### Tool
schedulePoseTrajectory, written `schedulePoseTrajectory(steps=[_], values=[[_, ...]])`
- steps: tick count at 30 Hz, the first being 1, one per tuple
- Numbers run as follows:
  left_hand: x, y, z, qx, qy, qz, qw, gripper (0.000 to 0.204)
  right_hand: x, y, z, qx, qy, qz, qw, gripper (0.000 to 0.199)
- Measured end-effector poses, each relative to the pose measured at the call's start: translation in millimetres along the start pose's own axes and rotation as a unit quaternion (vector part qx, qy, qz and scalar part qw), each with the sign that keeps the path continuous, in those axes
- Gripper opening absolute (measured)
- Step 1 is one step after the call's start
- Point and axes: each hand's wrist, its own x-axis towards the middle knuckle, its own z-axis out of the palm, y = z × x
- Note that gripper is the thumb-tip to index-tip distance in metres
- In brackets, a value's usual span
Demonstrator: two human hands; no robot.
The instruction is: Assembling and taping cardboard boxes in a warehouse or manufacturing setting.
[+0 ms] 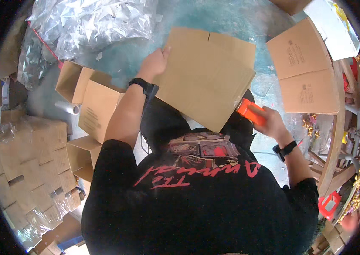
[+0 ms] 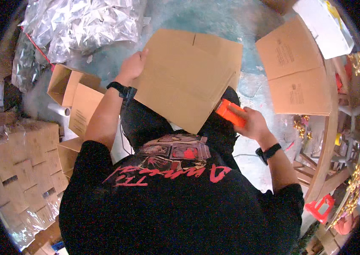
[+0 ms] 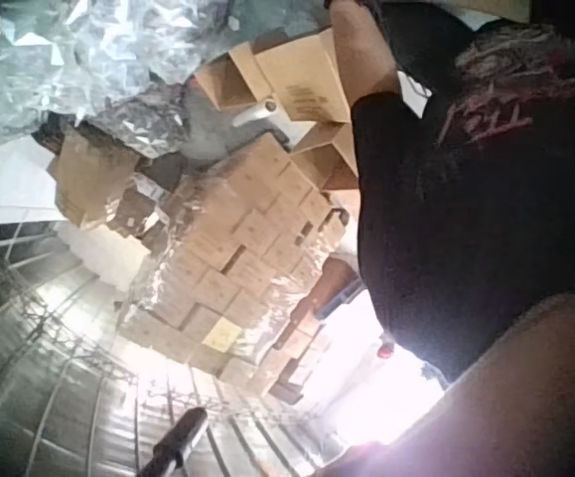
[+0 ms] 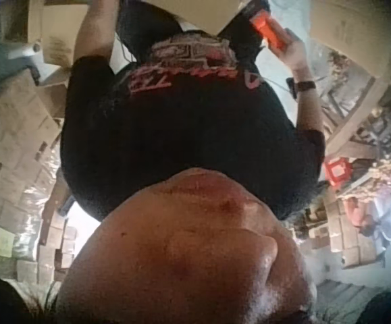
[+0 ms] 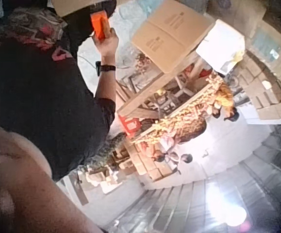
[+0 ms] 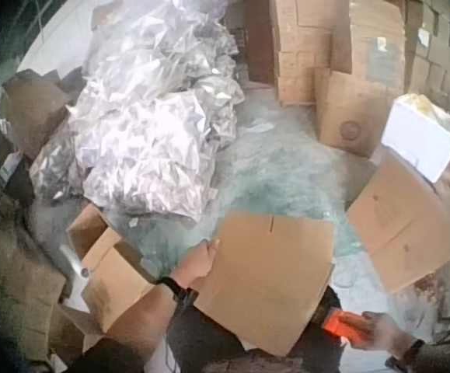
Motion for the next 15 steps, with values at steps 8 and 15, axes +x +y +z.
schedulePoseTrajectory(steps=[8,15], values=[[13,1,-4,0.024,-0.019,-0.02,0.999,0.07,98,-12,5,-0.035,-0.221,0.048,0.973,0.055],[33,-63,-17,0.065,0.006,-0.143,0.988,0.067,140,-49,-6,-0.048,-0.064,0.123,0.989,0.057]])
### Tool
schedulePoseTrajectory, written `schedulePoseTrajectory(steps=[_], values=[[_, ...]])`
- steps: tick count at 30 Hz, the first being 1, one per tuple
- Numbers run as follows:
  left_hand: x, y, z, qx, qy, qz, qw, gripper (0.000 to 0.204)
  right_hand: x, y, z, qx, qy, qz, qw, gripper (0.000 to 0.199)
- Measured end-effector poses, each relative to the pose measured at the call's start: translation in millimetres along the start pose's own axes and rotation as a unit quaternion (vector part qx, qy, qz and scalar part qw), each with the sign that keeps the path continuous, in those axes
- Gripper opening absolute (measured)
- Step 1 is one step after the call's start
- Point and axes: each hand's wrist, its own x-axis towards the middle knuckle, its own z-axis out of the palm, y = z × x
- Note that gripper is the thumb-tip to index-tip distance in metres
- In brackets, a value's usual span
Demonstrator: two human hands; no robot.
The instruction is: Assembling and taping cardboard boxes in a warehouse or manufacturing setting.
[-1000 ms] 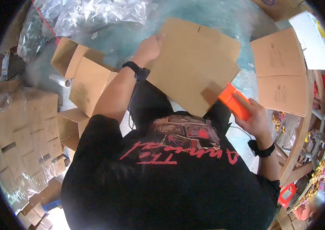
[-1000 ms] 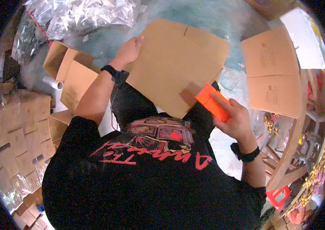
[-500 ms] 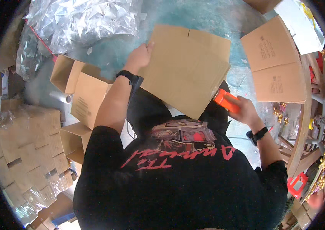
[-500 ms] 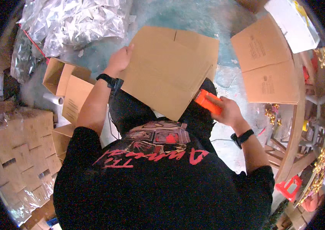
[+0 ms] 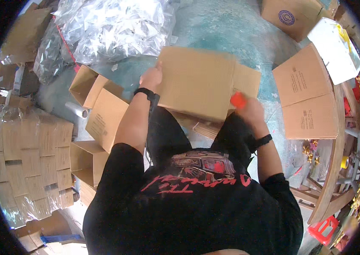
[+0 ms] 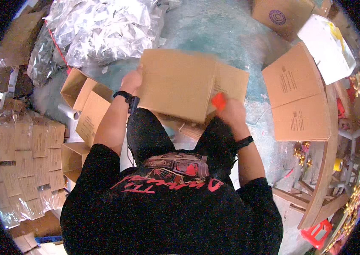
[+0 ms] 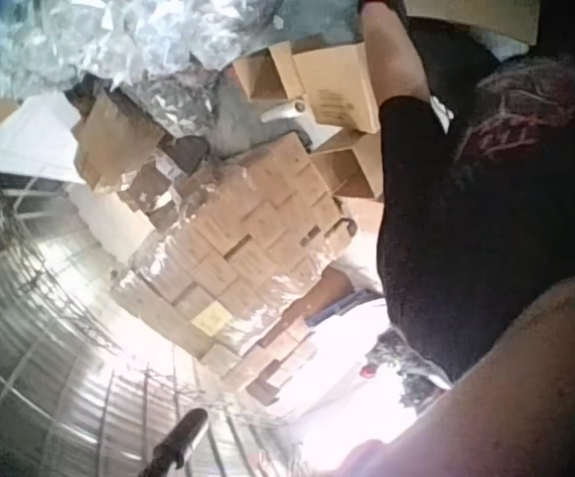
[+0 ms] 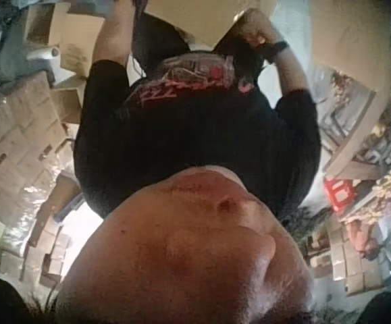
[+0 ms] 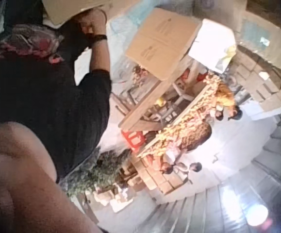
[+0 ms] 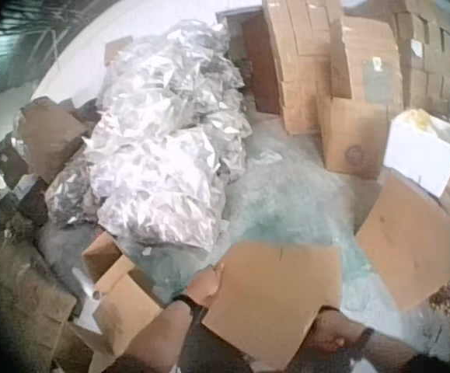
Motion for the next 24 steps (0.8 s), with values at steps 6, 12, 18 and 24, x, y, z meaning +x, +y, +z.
schedulePoseTrajectory(steps=[6,12,18,24], values=[[-66,44,-7,-0.387,-0.219,0.054,0.894,0.066,-17,46,-9,0.389,0.328,0.059,0.859,0.07],[-95,8,65,-0.453,-0.13,0.079,0.878,0.055,-56,13,-3,0.509,0.265,-0.084,0.815,0.07],[-182,32,92,-0.747,-0.447,0.025,0.491,0.045,-92,-40,-10,0.282,0.171,-0.205,0.922,0.068],[-206,55,65,-0.624,-0.544,0.055,0.558,0.048,-111,-41,-28,0.274,0.171,-0.22,0.92,0.07]])
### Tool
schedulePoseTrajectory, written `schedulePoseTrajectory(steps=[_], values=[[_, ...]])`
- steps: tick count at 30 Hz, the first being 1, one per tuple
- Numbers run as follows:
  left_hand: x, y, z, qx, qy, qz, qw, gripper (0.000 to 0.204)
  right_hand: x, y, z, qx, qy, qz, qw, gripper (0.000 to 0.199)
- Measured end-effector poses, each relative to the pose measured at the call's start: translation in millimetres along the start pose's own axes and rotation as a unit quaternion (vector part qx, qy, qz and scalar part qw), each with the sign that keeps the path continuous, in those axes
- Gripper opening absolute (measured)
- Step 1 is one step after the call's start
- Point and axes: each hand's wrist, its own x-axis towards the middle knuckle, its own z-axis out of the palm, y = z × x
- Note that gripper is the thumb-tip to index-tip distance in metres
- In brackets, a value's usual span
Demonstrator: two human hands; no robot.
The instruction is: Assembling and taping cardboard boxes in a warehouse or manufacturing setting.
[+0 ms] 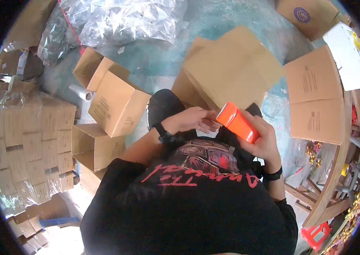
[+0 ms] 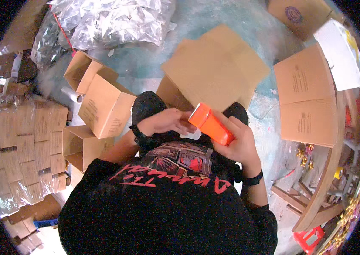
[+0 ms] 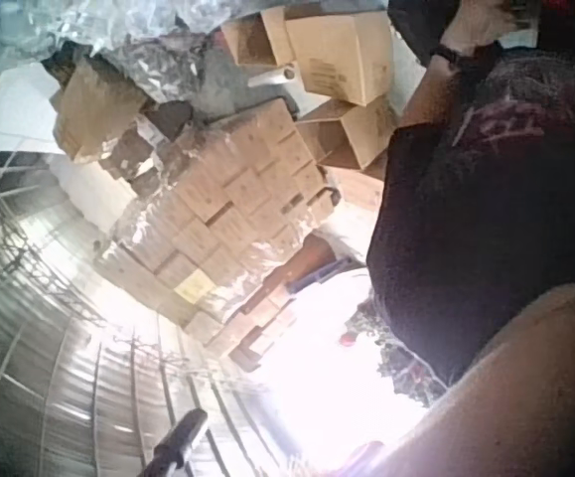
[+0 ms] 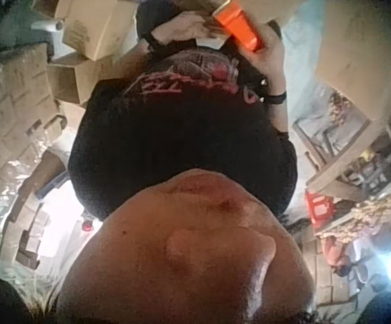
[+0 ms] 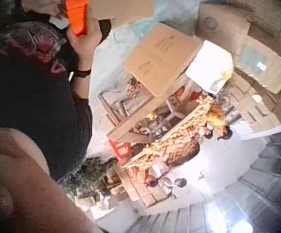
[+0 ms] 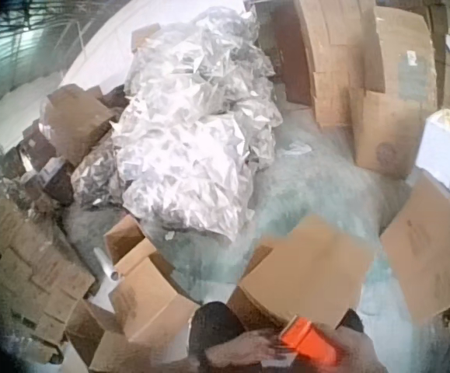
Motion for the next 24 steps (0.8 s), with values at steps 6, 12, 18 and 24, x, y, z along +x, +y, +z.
schedulePoseTrajectory(steps=[6,12,18,24], values=[[-9,11,35,0.045,0.052,0.048,0.996,0.048,-11,-16,3,-0.052,-0.059,-0.005,0.997,0.075],[-12,9,21,0.034,0.079,0.071,0.994,0.035,-23,-24,14,-0.033,-0.054,0.057,0.996,0.079],[-13,40,0,0.242,0.194,0.105,0.945,0.024,-40,-27,15,-0.055,-0.076,0.104,0.99,0.085],[-46,145,-73,0.554,0.429,0.204,0.684,0.029,-72,-23,6,-0.106,-0.082,0.15,0.98,0.089]])
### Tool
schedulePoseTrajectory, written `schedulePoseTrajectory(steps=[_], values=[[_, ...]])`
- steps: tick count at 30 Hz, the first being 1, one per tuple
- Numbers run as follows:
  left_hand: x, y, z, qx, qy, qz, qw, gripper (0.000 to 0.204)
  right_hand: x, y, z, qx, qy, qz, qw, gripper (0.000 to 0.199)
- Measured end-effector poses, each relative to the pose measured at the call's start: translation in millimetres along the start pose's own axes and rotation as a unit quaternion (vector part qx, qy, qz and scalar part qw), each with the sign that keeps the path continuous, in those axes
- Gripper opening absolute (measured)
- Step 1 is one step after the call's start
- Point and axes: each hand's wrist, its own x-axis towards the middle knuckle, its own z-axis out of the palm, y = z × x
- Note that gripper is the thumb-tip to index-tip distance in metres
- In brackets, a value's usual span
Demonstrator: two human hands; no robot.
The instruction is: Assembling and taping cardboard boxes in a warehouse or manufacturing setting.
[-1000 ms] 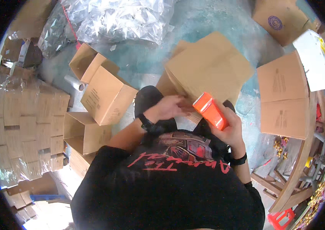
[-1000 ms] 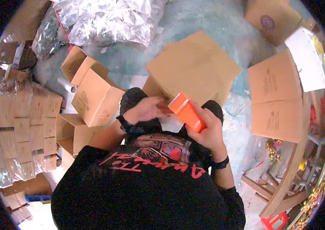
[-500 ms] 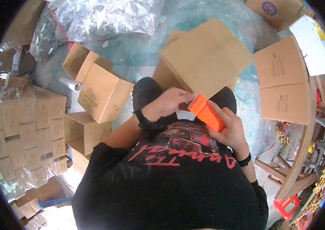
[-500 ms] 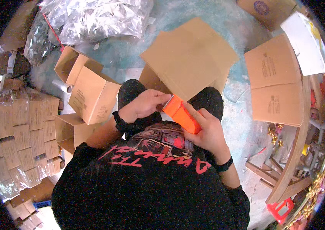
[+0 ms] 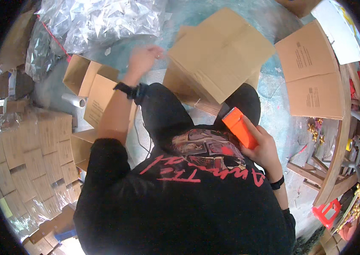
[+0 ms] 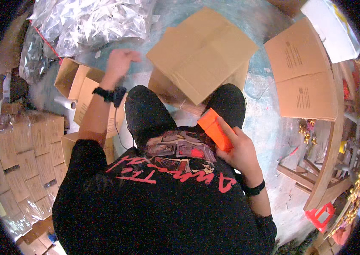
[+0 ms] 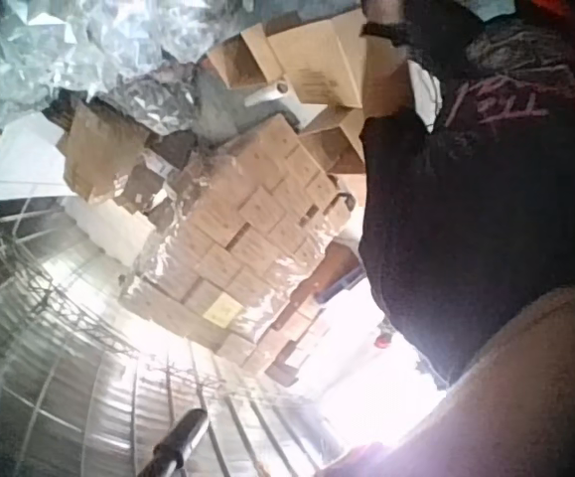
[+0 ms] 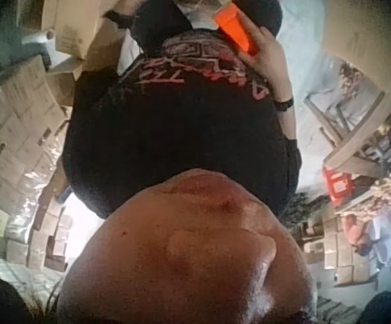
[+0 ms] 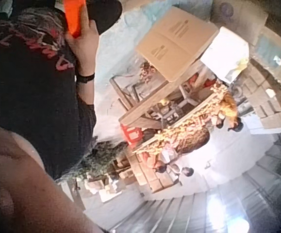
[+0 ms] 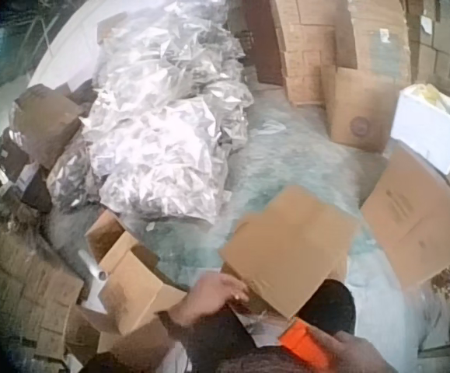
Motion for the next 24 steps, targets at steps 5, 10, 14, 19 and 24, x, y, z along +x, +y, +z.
schedulePoseTrajectory(steps=[5,10,14,19,24], values=[[47,-9,-15,0.188,-0.015,0.029,0.982,0.03,-7,4,4,0.031,0.004,0.027,0.999,0.084],[70,-62,31,0.082,-0.027,0.066,0.994,0.031,11,20,21,-0.005,-0.018,0.048,0.999,0.08],[73,-84,61,-0.143,-0.18,-0.116,0.966,0.049,42,32,29,0.07,-0.034,0.051,0.996,0.066],[88,-41,23,0.036,-0.146,-0.184,0.971,0.07,88,19,5,0.115,-0.133,0.061,0.983,0.056],[93,-19,70,-0.01,-0.152,-0.098,0.984,0.066,139,21,30,0.155,-0.236,0.005,0.959,0.048]])
